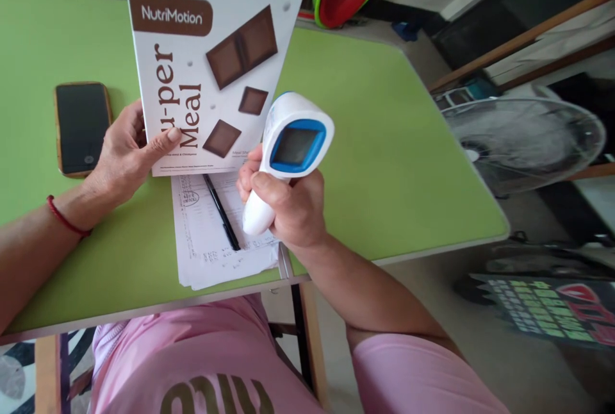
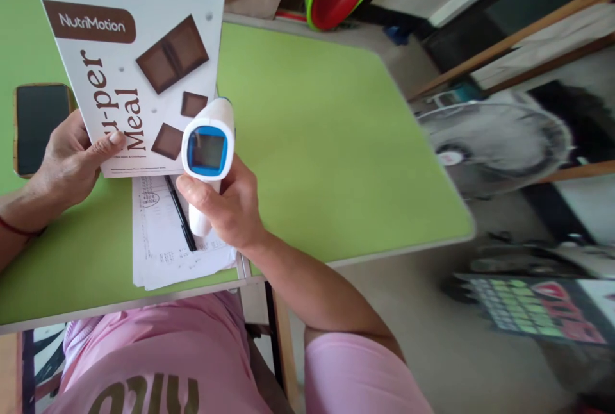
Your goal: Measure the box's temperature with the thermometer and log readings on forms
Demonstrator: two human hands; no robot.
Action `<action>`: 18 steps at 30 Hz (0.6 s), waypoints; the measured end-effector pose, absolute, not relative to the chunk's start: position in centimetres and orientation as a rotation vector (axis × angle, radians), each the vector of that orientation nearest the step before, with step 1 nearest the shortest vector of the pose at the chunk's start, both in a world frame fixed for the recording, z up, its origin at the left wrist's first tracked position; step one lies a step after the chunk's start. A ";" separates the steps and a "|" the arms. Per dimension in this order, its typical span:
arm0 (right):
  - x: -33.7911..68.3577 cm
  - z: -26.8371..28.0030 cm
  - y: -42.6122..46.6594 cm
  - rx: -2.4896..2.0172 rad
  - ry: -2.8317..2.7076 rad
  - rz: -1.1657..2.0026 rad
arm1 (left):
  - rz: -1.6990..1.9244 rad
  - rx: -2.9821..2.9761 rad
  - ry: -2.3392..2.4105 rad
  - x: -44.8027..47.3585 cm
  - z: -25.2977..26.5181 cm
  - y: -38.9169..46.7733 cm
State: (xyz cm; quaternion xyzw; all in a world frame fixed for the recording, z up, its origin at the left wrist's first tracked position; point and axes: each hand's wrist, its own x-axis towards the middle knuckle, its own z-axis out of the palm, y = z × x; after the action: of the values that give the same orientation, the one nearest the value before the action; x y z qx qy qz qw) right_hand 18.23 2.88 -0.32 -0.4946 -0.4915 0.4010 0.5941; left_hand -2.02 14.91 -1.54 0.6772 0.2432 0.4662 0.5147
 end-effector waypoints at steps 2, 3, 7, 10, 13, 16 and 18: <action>18.4 -0.1 3.0 -1.163 -1.171 0.876 | 1.141 1.636 0.558 -2.0 -1.3 15.0; 18.7 0.0 3.0 -1.189 -1.194 0.830 | 1.170 1.649 0.554 -2.1 -1.1 15.0; 20.4 0.7 3.9 -1.403 -1.346 0.576 | 1.336 1.696 0.560 -2.4 -0.7 15.6; 22.1 0.8 4.9 -1.659 -1.508 0.432 | 1.360 1.705 0.569 -2.6 -1.2 16.1; 23.2 0.6 5.5 -1.917 -1.654 0.341 | 1.305 1.708 0.574 -2.7 -2.0 16.5; 23.6 0.4 5.7 -2.088 -1.739 0.265 | 1.286 1.717 0.554 -2.7 -2.6 16.9; 23.6 0.4 5.7 -2.151 -1.777 0.237 | 1.303 1.717 0.532 -2.8 -2.9 17.3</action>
State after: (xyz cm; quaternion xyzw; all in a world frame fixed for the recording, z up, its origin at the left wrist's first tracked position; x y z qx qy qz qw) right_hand 23.56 5.67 0.44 -0.7570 -0.6254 0.0836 0.1698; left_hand -2.79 17.30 -2.93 0.6927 0.2145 0.5257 0.4447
